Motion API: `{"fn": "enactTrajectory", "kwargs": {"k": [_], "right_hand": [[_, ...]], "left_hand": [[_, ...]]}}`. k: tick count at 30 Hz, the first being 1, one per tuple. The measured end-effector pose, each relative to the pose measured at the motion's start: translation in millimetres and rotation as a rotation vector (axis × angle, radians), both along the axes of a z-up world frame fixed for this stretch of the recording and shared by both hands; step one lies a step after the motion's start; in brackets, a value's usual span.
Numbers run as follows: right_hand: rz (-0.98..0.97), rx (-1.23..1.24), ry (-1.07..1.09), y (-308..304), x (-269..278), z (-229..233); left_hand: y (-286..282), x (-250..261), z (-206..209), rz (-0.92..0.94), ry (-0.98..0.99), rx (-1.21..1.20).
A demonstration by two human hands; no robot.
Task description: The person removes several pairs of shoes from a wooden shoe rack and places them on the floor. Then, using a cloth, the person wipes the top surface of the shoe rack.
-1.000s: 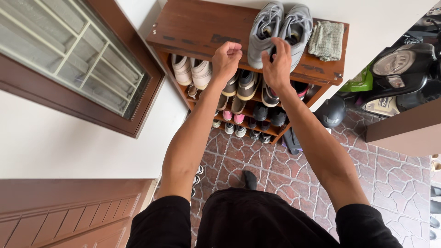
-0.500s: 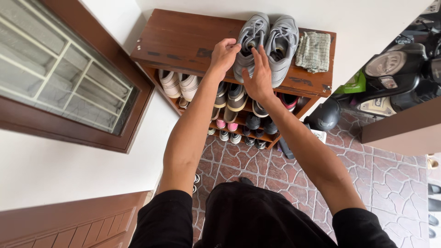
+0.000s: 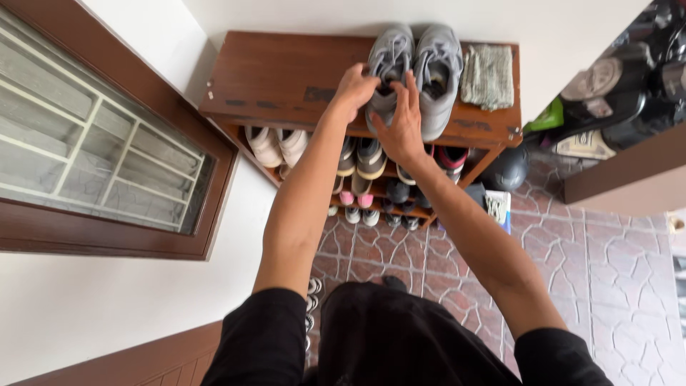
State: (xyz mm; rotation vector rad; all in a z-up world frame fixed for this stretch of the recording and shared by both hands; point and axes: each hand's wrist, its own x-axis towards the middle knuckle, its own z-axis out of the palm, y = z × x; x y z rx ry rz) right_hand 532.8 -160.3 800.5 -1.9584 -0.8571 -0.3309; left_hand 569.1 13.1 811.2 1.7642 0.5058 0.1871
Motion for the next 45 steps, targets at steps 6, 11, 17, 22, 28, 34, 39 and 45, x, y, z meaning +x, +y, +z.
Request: {"fn": "enactTrajectory", "kwargs": {"k": [6,11,17,22,28,34,39,45], "right_hand": [[-0.06,-0.013,0.027,4,-2,4],[-0.073,-0.047,0.004,3,-6,8],[-0.062,-0.04,-0.001,1,-7,9],[-0.045,-0.04,-0.01,-2,-9,13],[0.042,-0.045,-0.038,-6,-18,19],[0.121,-0.088,-0.085,-5,-22,30],[0.177,-0.018,-0.127,2,-17,30],[0.213,0.006,0.133,20,-21,38]], "left_hand": [[-1,0,16,-0.102,0.099,-0.193],[-6,-3,27,-0.051,0.182,-0.281],[-7,-2,15,-0.038,0.09,-0.288],[-8,-2,7,-0.016,0.05,-0.258],[-6,-16,0,0.004,-0.008,-0.317],[5,-34,2,0.075,-0.169,-0.224],[19,-57,6,0.203,-0.191,-0.146],[25,-97,9,0.289,-0.284,-0.022]]}}
